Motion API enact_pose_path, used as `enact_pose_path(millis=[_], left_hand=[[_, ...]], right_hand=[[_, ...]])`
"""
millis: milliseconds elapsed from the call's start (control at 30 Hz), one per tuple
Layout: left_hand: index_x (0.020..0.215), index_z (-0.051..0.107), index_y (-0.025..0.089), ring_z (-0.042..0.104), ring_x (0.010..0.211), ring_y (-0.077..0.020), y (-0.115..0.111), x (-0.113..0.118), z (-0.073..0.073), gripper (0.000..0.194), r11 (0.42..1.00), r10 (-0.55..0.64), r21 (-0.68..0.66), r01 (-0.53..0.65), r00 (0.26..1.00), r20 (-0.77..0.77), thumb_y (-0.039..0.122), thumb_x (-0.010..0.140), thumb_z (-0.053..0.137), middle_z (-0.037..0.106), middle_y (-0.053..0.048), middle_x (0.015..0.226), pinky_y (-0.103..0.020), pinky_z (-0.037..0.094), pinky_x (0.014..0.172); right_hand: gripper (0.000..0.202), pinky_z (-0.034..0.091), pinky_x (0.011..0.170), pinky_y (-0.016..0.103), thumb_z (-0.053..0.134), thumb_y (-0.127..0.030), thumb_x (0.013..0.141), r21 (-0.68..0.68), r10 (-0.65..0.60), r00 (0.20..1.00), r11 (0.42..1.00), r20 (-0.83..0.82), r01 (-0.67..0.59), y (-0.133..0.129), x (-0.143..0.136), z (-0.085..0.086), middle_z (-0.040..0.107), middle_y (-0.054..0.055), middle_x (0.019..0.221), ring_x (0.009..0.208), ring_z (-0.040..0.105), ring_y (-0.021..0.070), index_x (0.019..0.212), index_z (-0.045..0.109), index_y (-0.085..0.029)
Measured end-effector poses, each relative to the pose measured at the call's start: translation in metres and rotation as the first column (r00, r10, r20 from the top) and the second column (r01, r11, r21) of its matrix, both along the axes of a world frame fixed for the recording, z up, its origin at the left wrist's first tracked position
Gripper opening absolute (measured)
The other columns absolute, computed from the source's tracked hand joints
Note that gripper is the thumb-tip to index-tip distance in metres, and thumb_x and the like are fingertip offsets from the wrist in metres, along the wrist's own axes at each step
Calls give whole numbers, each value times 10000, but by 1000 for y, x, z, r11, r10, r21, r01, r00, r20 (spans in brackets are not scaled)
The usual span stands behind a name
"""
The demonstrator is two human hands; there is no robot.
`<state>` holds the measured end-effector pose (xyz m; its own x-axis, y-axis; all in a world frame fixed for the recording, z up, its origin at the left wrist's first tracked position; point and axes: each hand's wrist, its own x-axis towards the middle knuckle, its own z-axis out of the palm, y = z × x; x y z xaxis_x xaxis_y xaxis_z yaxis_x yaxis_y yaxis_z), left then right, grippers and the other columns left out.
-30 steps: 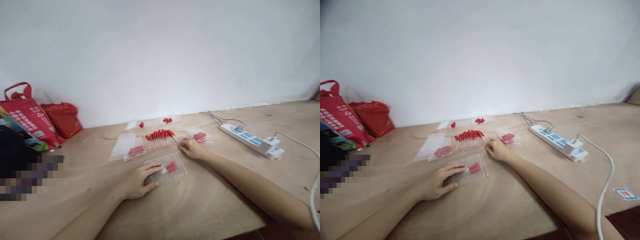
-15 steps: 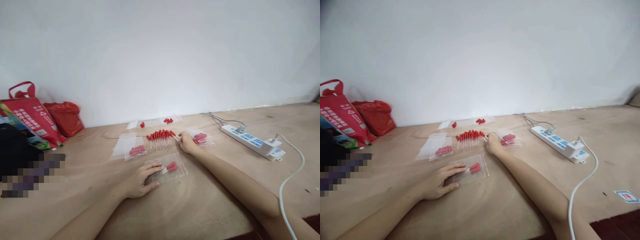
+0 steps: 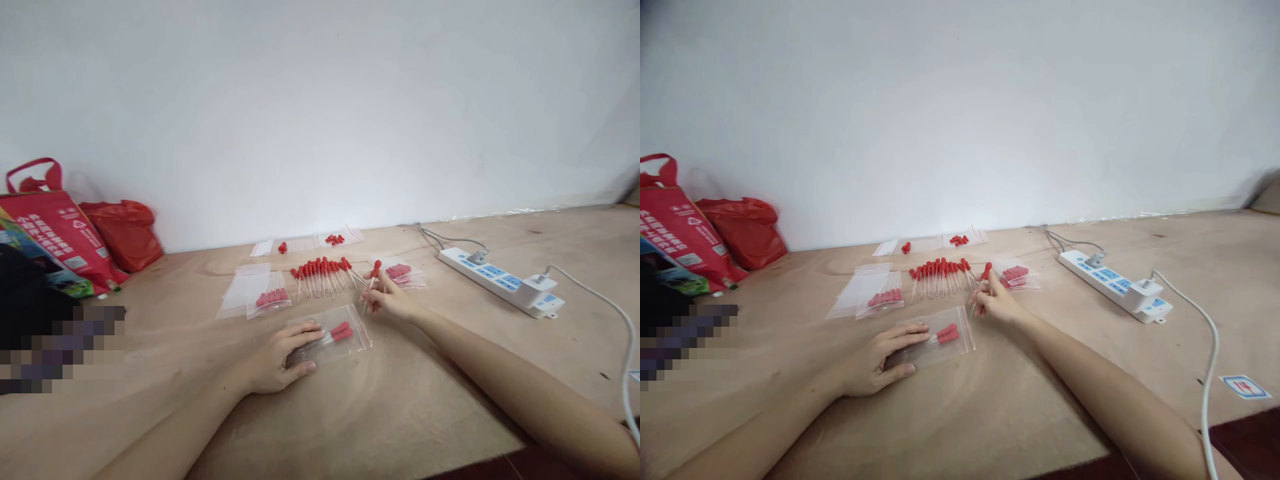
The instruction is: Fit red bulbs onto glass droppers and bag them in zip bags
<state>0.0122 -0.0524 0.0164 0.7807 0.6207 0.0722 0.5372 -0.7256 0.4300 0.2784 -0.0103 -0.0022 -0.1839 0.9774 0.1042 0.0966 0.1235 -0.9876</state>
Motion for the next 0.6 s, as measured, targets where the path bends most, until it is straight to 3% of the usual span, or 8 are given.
enact_pose_path(millis=[100,233,333,500,600], left_hand=[[1212,443,233,364,1199,-229,1,-2,-1,429,1000,-1,-13,1,1000,19,318,797,507,423,-68,1299,-423,318,978],[1168,487,238,383,1187,-208,2,-2,-3,344,999,3,-33,-1,999,53,307,832,458,455,-53,1276,-400,324,980],[1153,505,229,398,1177,-197,3,-1,-4,317,1000,15,-28,-13,998,68,281,852,421,472,-54,1260,-385,330,977],[1167,491,231,404,1172,-202,2,0,-5,338,1000,4,-16,-2,997,77,284,836,451,476,-51,1256,-376,331,976],[1224,422,231,396,1175,-210,0,1,-4,398,999,48,-14,-48,998,52,291,832,453,466,-53,1266,-390,324,979]], right_hand=[[153,370,410,204,427,-341,766,-99,-93,984,992,-154,78,1,-3,-3,541,-47,574,412,501,90,795,362,-205],[152,387,432,198,458,-311,770,-165,-191,960,973,-204,159,3,-7,-6,492,-47,491,428,500,81,703,426,-179],[95,422,447,212,489,-235,747,-190,-234,934,964,-270,186,0,-10,-7,499,-53,505,446,524,95,804,433,-183],[396,447,442,221,517,-107,693,-176,-366,885,928,-286,327,-5,-13,-5,513,-80,531,447,541,108,1010,311,-223],[268,462,472,218,497,-122,722,-235,-304,890,944,-340,233,-10,-17,-5,537,-55,559,480,560,102,934,360,-211]])
